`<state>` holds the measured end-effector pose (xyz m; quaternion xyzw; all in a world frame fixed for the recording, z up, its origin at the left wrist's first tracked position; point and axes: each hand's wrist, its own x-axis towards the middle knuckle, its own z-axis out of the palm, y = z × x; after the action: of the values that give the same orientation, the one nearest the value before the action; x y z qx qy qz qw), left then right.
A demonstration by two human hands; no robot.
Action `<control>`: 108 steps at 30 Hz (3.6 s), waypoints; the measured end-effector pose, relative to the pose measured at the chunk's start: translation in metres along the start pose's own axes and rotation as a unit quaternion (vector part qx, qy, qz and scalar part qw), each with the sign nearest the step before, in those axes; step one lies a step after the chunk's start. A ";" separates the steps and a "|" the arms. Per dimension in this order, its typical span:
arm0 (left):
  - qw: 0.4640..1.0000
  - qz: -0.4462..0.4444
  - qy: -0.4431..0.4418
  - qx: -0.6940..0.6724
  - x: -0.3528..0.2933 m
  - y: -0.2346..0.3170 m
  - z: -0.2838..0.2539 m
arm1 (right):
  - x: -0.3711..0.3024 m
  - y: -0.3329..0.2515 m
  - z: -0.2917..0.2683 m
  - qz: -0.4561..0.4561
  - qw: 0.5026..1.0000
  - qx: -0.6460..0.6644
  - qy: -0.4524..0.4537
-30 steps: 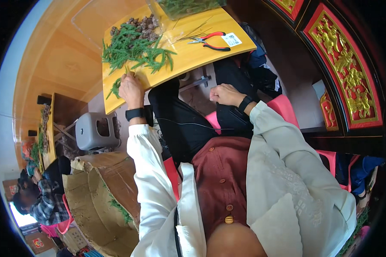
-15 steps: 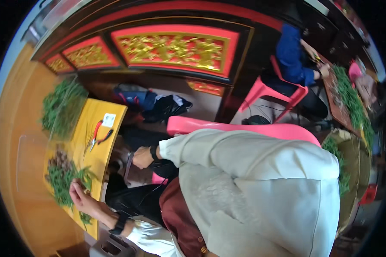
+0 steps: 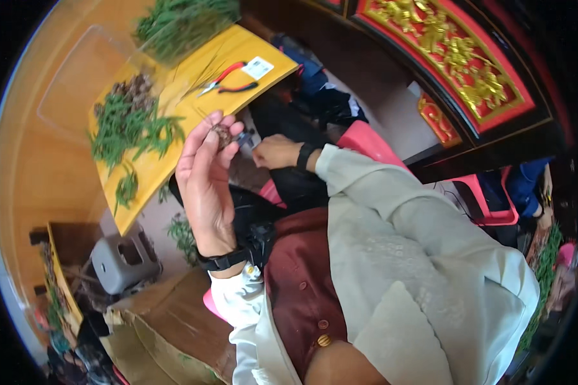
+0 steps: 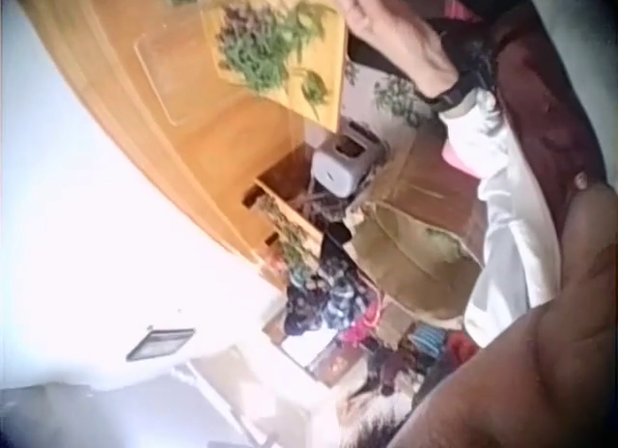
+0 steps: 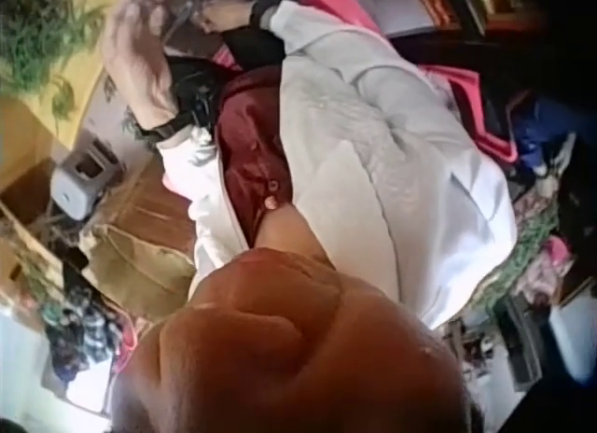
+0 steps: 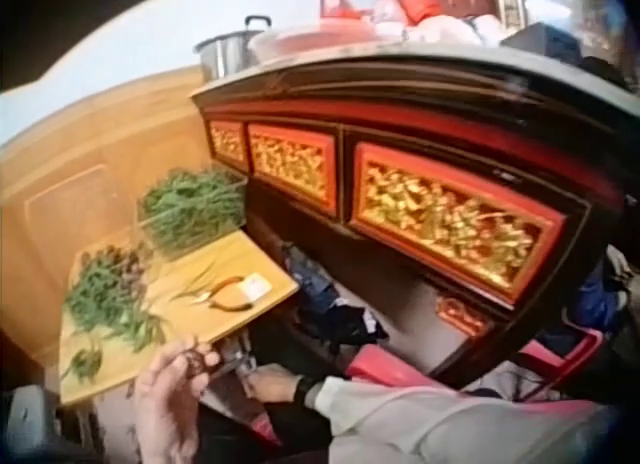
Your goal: Trimming green plant branches using a pair of pliers and sorting them.
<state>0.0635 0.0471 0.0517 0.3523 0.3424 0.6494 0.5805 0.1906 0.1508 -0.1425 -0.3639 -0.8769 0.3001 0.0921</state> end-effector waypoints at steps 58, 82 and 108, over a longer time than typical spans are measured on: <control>0.989 -0.095 -0.025 -0.110 -0.056 0.030 -0.144 | 0.004 -0.221 -0.030 -0.051 0.820 0.546 0.164; 0.980 0.024 0.076 0.180 -0.045 -0.021 -0.117 | -0.009 -0.173 -0.020 0.038 0.746 0.643 0.169; 0.554 0.161 0.142 0.805 0.084 0.005 -0.174 | -0.026 -0.134 -0.029 0.035 0.788 0.601 0.128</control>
<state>-0.0946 0.1239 -0.0286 0.6252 0.7376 0.2275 -0.1151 0.1427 0.0718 -0.0381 -0.3001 -0.4864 0.7202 0.3933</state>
